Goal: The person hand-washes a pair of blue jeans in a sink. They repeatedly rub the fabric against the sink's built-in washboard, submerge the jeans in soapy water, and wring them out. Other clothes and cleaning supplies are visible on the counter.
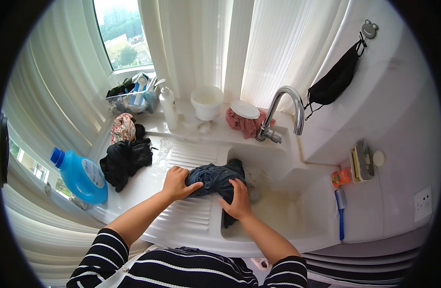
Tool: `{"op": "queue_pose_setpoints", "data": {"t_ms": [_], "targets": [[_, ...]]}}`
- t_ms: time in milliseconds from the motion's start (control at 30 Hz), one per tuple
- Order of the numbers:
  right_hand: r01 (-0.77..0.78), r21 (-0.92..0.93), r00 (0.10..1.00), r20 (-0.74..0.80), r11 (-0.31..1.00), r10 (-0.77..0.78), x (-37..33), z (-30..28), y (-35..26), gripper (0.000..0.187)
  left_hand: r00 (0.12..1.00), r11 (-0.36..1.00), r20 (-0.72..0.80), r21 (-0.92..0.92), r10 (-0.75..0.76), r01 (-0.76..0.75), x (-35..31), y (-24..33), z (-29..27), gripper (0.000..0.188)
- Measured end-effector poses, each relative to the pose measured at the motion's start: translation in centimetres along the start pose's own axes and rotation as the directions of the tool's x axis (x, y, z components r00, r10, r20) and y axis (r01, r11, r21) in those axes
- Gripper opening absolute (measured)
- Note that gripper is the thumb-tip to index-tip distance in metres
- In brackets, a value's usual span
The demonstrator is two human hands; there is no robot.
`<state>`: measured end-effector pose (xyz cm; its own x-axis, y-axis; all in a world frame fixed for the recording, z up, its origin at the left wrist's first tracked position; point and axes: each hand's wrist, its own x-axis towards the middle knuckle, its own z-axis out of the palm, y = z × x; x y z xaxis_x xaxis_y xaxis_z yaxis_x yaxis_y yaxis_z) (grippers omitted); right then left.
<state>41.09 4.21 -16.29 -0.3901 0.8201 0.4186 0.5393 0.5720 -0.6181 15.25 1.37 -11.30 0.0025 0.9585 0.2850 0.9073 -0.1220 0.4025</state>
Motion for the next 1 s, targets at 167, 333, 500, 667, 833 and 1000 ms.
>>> {"op": "queue_pose_setpoints", "data": {"t_ms": [167, 333, 500, 667, 833, 1000], "targets": [[-0.132, -0.154, 0.953, 0.253, 0.979, 0.168, 2.2, 0.0, 0.3, 0.082, 0.981, 0.979, 0.186, 0.205, -0.059, 0.020, 5.1, 3.6, -0.6, 0.061], [-0.108, -0.250, 0.953, 0.251, 0.962, 0.172, 2.4, 1.3, 0.6, 0.079, 0.874, 0.982, 0.471, -0.074, -0.120, 0.175, 8.2, 5.6, 2.3, 0.060], [-0.115, -0.329, 0.970, 0.166, 0.937, 0.177, 1.9, 1.8, -0.2, 0.067, 0.812, 0.849, 0.552, -0.322, -0.191, 0.418, 9.2, 3.7, 2.5, 0.054], [0.026, -0.294, 0.984, 0.178, 0.956, 0.027, 2.4, -0.8, -0.2, 0.052, 0.479, 0.562, 0.866, -0.328, -0.141, 0.759, 10.8, 3.5, 0.2, 0.078], [0.282, -0.180, 0.957, 0.122, 0.942, -0.263, 3.6, -3.7, -2.7, 0.046, 0.427, 0.719, 0.891, -0.196, -0.153, 0.667, 10.2, 5.2, 1.6, 0.112], [0.451, -0.215, 0.890, 0.032, 0.866, -0.455, 5.1, -6.6, -4.9, 0.046, 0.645, 0.835, 0.726, -0.492, 0.238, 0.245, 9.4, 0.7, 6.6, 0.073]]}}
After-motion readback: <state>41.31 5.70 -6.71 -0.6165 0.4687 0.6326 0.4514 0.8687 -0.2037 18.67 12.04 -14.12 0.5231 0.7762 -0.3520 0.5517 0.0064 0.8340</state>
